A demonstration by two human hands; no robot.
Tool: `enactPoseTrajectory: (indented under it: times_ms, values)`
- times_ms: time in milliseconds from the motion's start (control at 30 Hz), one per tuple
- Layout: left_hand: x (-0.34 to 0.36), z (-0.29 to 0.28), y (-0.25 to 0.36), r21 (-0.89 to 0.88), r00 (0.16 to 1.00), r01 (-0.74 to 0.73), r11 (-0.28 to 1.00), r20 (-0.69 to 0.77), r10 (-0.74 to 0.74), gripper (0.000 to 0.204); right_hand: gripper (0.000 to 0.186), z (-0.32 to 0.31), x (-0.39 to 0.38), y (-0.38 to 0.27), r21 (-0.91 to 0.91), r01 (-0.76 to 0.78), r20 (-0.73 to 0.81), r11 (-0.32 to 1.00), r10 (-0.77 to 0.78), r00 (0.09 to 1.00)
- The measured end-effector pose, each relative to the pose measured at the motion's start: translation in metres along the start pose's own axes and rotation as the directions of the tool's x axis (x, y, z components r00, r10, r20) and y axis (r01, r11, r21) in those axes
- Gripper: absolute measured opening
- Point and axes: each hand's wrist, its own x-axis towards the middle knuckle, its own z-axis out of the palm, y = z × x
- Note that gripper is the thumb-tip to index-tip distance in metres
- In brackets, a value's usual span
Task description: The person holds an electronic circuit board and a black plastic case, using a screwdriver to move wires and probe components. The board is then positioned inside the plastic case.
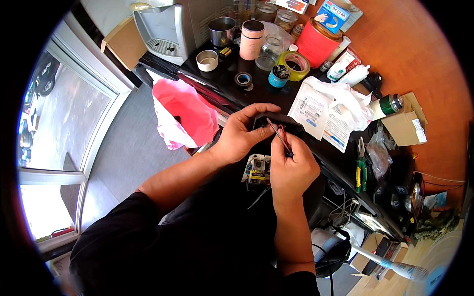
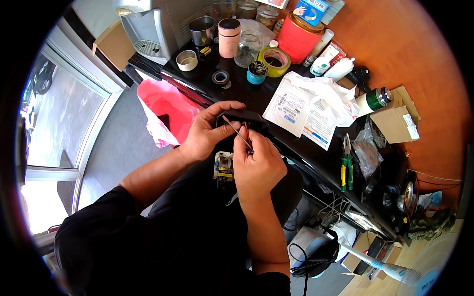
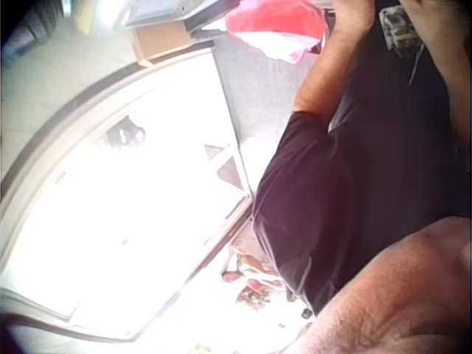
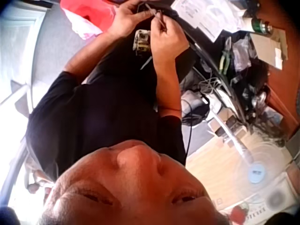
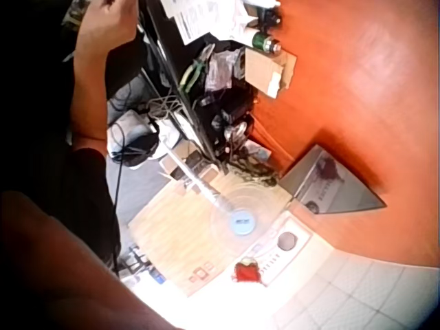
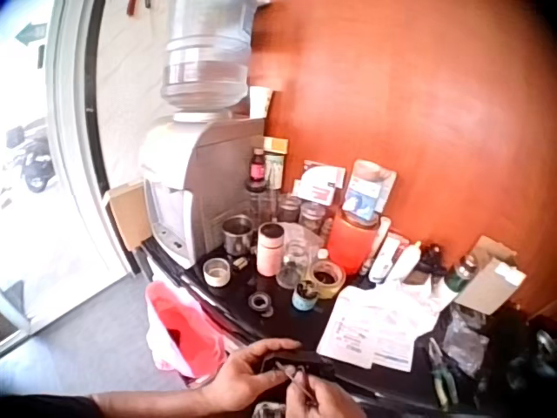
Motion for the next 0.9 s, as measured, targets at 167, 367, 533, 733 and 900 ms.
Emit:
enactPoseTrajectory:
  times_ms: [167, 367, 533, 733, 900]
  values:
    - [0.002, -0.001, -0.001, 0.066, 0.999, -0.032, 0.997, 0.019, 0.031, 0.043, 0.014, -0.001, 0.001, 0.003, -0.011, 0.007, -0.011, 1.000, -0.007, 1.000]
    - [0.001, -0.004, -0.001, 0.092, 0.999, -0.038, 0.995, 0.039, 0.035, 0.043, 0.015, -0.006, 0.000, 0.002, 0.049, -0.117, 0.051, 0.992, 0.114, 0.992]
    - [0.001, -0.002, -0.007, 0.181, 0.995, -0.099, 0.979, 0.006, 0.100, 0.040, 0.015, -0.001, -0.001, 0.003, 0.063, -0.055, -0.024, 0.997, 0.056, 0.998]
    - [0.003, 0.004, -0.007, 0.215, 0.989, -0.016, 0.977, -0.142, 0.047, 0.032, 0.011, -0.006, -0.004, 0.001, -0.005, -0.017, 0.039, 1.000, 0.017, 0.999]
    - [0.003, 0.006, -0.005, 0.229, 0.983, -0.041, 0.973, -0.167, 0.081, 0.031, 0.009, -0.010, -0.004, 0.003, 0.028, 0.010, 0.028, 1.000, -0.011, 1.000]
